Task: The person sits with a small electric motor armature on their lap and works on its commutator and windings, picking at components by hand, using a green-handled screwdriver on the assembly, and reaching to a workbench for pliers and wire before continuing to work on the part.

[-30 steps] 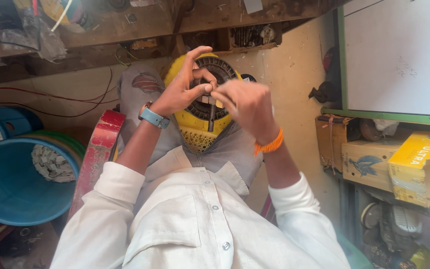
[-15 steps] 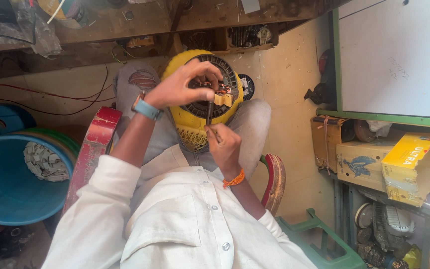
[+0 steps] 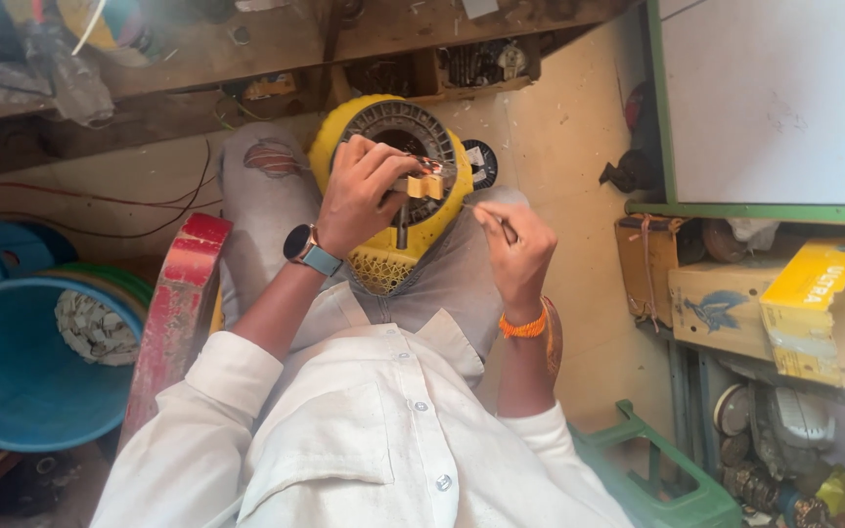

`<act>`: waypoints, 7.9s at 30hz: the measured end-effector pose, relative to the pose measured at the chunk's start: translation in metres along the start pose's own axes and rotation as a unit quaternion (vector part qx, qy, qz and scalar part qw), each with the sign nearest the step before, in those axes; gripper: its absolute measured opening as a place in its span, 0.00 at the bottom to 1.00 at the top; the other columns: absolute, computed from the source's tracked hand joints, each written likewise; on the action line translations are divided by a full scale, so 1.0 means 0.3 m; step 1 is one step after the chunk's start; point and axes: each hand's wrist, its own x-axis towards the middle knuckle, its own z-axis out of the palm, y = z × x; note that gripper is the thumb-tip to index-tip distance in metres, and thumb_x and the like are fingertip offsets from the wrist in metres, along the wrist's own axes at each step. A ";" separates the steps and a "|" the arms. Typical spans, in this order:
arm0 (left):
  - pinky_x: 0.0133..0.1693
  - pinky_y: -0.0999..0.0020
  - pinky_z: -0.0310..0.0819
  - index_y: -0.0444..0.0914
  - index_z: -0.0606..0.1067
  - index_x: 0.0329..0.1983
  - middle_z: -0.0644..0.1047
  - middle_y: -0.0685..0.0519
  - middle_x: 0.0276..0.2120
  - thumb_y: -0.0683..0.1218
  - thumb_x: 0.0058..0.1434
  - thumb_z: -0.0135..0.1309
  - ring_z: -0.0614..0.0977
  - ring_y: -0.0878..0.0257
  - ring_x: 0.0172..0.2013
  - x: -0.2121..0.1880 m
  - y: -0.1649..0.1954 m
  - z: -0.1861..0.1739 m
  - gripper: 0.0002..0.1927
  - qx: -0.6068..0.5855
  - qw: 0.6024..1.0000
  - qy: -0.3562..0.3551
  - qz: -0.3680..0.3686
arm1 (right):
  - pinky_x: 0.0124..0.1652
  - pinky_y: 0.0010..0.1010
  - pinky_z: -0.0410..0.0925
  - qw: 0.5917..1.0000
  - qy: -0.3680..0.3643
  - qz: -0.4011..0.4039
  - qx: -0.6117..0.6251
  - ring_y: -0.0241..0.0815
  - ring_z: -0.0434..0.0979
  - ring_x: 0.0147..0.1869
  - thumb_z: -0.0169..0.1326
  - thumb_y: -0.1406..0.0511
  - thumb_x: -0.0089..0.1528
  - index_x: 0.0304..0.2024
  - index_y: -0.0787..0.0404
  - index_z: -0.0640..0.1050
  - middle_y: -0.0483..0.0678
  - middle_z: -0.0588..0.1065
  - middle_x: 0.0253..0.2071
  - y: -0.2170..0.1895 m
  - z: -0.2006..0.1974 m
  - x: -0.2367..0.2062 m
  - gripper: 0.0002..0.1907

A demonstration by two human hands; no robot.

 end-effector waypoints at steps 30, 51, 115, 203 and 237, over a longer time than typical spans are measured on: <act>0.50 0.59 0.67 0.40 0.77 0.46 0.78 0.55 0.44 0.33 0.48 0.63 0.73 0.53 0.45 -0.002 0.001 0.021 0.22 -0.020 1.000 0.011 0.004 | 0.27 0.22 0.61 0.983 -0.135 0.124 0.017 0.24 0.65 0.27 0.62 0.69 0.62 0.38 0.66 0.83 0.44 0.77 0.26 -0.052 -0.061 0.075 0.04; 0.50 0.59 0.69 0.38 0.77 0.47 0.78 0.55 0.45 0.32 0.48 0.63 0.73 0.52 0.46 0.060 0.059 -0.022 0.22 0.003 1.000 0.008 0.013 | 0.30 0.32 0.66 0.980 -0.179 -0.082 -0.001 0.41 0.74 0.28 0.62 0.67 0.64 0.35 0.66 0.79 0.50 0.77 0.27 -0.128 0.114 0.422 0.07; 0.52 0.58 0.68 0.40 0.76 0.48 0.77 0.55 0.46 0.37 0.49 0.66 0.73 0.53 0.47 0.034 0.046 -0.024 0.22 0.001 0.999 0.030 0.011 | 0.36 0.32 0.71 0.967 -0.132 -0.219 -0.019 0.45 0.80 0.35 0.61 0.69 0.66 0.38 0.65 0.79 0.51 0.79 0.34 -0.092 0.030 0.249 0.04; 0.57 0.66 0.71 0.39 0.53 0.58 0.78 0.45 0.53 0.42 0.72 0.54 0.76 0.66 0.52 0.146 -0.020 -0.092 0.22 -0.495 0.835 -0.070 -0.232 | 0.33 0.34 0.70 0.912 -0.234 -0.336 -0.039 0.47 0.80 0.34 0.63 0.70 0.64 0.36 0.63 0.78 0.49 0.77 0.32 -0.210 0.175 0.511 0.06; 0.52 0.58 0.66 0.41 0.75 0.51 0.77 0.57 0.47 0.39 0.54 0.67 0.73 0.55 0.47 0.039 0.043 -0.017 0.22 0.028 0.999 0.029 0.016 | 0.30 0.26 0.61 0.996 -0.016 -0.085 0.021 0.30 0.65 0.28 0.61 0.69 0.66 0.38 0.66 0.79 0.45 0.74 0.28 -0.015 0.006 0.102 0.05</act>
